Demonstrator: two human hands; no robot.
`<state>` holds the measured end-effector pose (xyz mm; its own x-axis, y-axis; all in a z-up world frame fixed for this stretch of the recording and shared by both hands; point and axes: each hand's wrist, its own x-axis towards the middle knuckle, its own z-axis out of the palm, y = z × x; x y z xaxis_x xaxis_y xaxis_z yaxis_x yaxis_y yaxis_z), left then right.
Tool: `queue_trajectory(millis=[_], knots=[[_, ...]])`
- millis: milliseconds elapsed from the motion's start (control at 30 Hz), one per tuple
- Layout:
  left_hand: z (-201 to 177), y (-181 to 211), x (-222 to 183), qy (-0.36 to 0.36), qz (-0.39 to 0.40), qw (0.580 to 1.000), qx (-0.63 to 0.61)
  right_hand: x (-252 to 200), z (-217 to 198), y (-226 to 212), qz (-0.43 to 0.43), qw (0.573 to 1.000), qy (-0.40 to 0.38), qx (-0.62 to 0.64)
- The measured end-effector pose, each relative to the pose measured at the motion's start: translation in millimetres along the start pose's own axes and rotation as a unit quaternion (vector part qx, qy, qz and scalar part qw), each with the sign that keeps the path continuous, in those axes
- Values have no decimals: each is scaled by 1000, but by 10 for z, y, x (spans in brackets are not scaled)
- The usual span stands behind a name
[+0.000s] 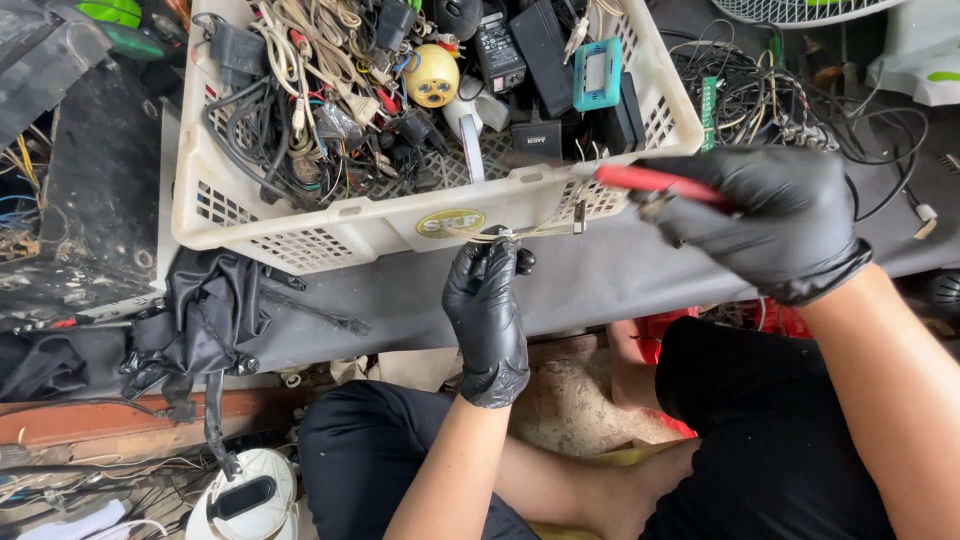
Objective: A person wearing black gloves untangles a thin black wire from a basket of electronic scrap, coils it around their hand, and then uses wire cutters to snip it.
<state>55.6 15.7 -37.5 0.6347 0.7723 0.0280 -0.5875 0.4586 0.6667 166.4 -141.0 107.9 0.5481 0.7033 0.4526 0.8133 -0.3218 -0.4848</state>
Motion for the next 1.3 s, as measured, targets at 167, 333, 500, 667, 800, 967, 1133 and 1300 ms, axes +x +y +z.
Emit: queue_trajectory(millis=[167,333,500,667,800,967,1133,1300], knots=[[20,63,-107,-49,3,999,-8,83,1,854,182,938,187,226],[7,24,-154,-80,-25,996,-26,162,253,1432,385,895,96,205],[228,33,-198,3,7,994,110,79,439,1363,235,938,50,252],[169,12,-213,-13,10,992,127,73,311,1135,219,974,59,19],[106,0,-238,-37,-8,990,136,97,48,580,39,979,199,32],[105,76,-228,-78,-12,978,196,44,212,76,53,949,61,305],[52,94,-224,-110,-8,963,245,18,371,66,199,890,-236,337],[81,139,-185,-51,89,952,288,63,279,-97,459,764,-318,322]])
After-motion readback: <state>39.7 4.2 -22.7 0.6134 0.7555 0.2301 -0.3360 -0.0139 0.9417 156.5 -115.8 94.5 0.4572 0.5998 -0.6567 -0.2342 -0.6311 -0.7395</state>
